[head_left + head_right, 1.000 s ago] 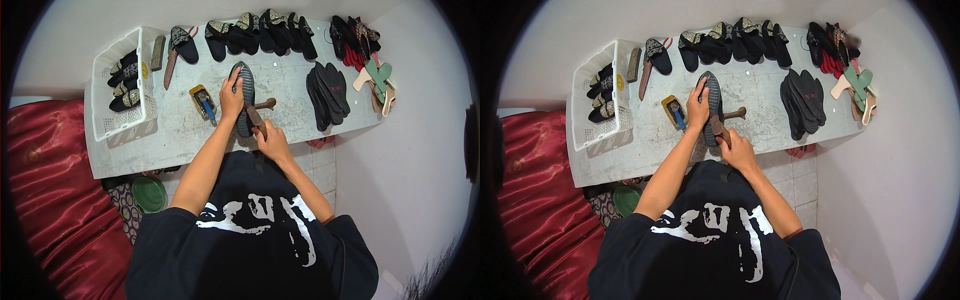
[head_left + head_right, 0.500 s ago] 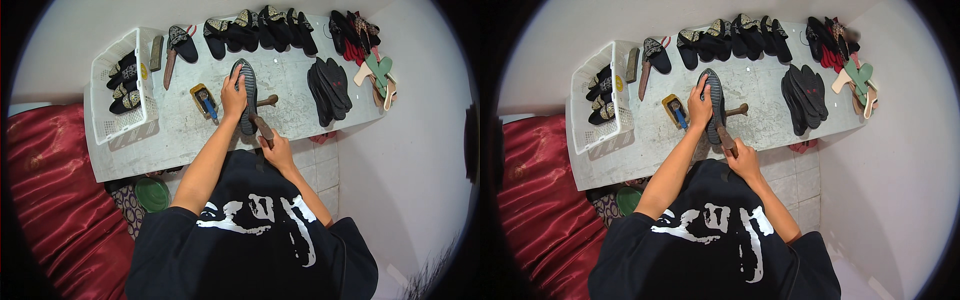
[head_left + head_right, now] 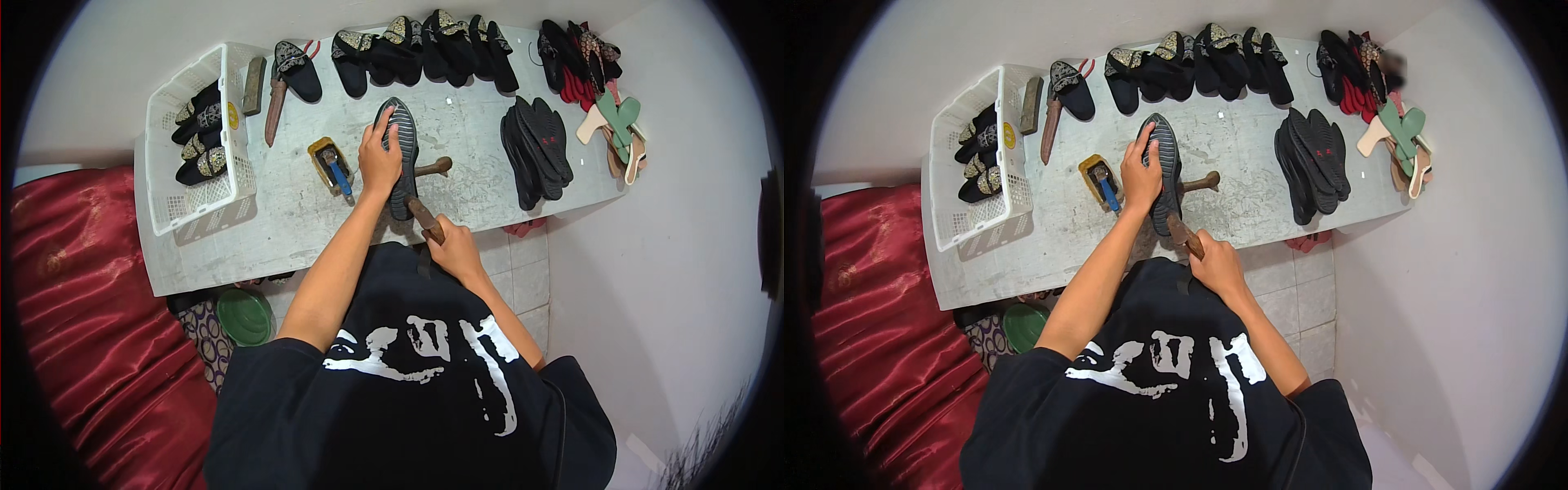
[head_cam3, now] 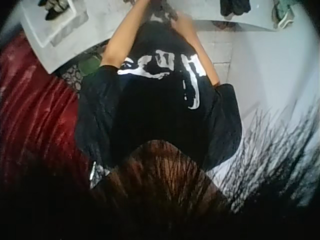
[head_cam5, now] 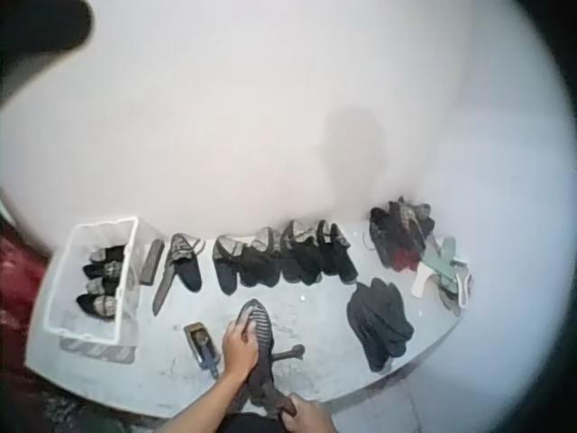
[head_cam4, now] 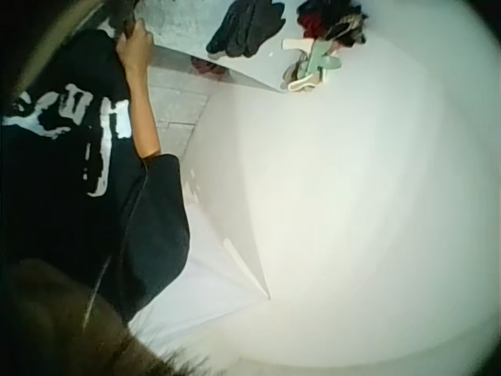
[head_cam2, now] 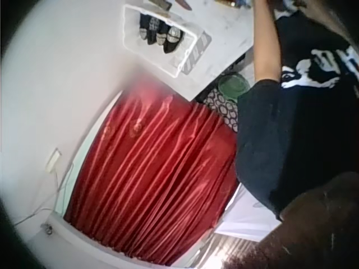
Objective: The recorder is attaching soles to shoe uppers using a hammer and marking shoe components with a pen.
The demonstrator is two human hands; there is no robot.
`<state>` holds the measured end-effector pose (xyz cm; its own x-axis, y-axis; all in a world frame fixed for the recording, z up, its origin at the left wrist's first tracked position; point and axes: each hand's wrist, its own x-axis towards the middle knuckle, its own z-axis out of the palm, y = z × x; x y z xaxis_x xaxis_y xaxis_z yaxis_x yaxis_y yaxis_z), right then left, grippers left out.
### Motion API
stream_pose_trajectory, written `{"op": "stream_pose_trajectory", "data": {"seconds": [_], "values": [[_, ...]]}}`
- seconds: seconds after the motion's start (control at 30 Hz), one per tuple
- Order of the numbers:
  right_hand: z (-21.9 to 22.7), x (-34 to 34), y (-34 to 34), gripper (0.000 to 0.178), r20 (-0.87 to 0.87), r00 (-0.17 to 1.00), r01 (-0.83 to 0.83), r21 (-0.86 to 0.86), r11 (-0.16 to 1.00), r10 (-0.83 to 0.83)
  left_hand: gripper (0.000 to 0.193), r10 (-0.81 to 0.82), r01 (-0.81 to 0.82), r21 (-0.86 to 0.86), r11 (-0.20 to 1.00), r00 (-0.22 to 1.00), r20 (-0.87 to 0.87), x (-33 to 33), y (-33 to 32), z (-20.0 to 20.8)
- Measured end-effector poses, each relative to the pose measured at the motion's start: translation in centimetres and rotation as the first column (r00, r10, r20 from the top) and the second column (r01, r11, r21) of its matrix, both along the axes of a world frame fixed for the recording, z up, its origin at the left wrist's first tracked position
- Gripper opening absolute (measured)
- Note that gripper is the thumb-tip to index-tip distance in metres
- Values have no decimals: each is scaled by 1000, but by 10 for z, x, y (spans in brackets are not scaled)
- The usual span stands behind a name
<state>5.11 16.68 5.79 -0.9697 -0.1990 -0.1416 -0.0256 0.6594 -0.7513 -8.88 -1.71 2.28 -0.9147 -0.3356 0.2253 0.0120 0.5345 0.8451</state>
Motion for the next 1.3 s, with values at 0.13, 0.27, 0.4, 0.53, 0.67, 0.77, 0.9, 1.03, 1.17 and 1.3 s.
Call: {"op": "stream_pose_trajectory", "data": {"seconds": [0.13, 0.27, 0.4, 0.53, 0.67, 0.77, 0.9, 1.03, 1.17, 1.3], "values": [[10, -9, -5, 25, 10, 1000, 3, -48, 999, -2, 36, -8, 9, 19, 1000, 999, -44, -11, -4, 4], [19, -25, -10, 22, 20, 1000, -23, -41, 999, 23, 35, 23, -22, 13, 1000, 997, -76, -32, -9, 7], [20, -36, -9, 21, -51, 999, -12, -39, 999, 10, 33, 60, -62, -11, 998, 991, -119, -53, -10, 12], [24, -46, -7, 17, -8, 998, -58, -13, 998, 58, 33, 8, -11, -50, 999, 999, -54, -64, -16, 19], [31, -61, -7, 15, 37, 997, -71, 46, 996, 69, 33, 14, -16, -20, 1000, 995, -95, -71, -18, 17], [30, -66, -5, 15, -18, 996, -91, -6, 996, 91, 32, 19, -22, -19, 1000, 994, -106, -72, -16, 16], [28, -79, -4, 15, -22, 988, -152, 26, 988, 153, 32, 22, -25, -32, 999, 994, -105, -70, -17, 13], [32, -82, 0, 15, -35, 944, -320, 148, 936, 328, 32, 16, -18, -23, 1000, 997, -82, -69, -17, 12], [35, -82, -1, 19, -35, 939, -335, 149, 931, 343, 32, 25, -26, -13, 1000, 997, -72, -70, -16, 14], [33, -89, -7, 18, 35, 952, -306, 172, 937, 304, 32, 22, -22, -1, 1000, 999, -27, -71, -19, 17]]}}
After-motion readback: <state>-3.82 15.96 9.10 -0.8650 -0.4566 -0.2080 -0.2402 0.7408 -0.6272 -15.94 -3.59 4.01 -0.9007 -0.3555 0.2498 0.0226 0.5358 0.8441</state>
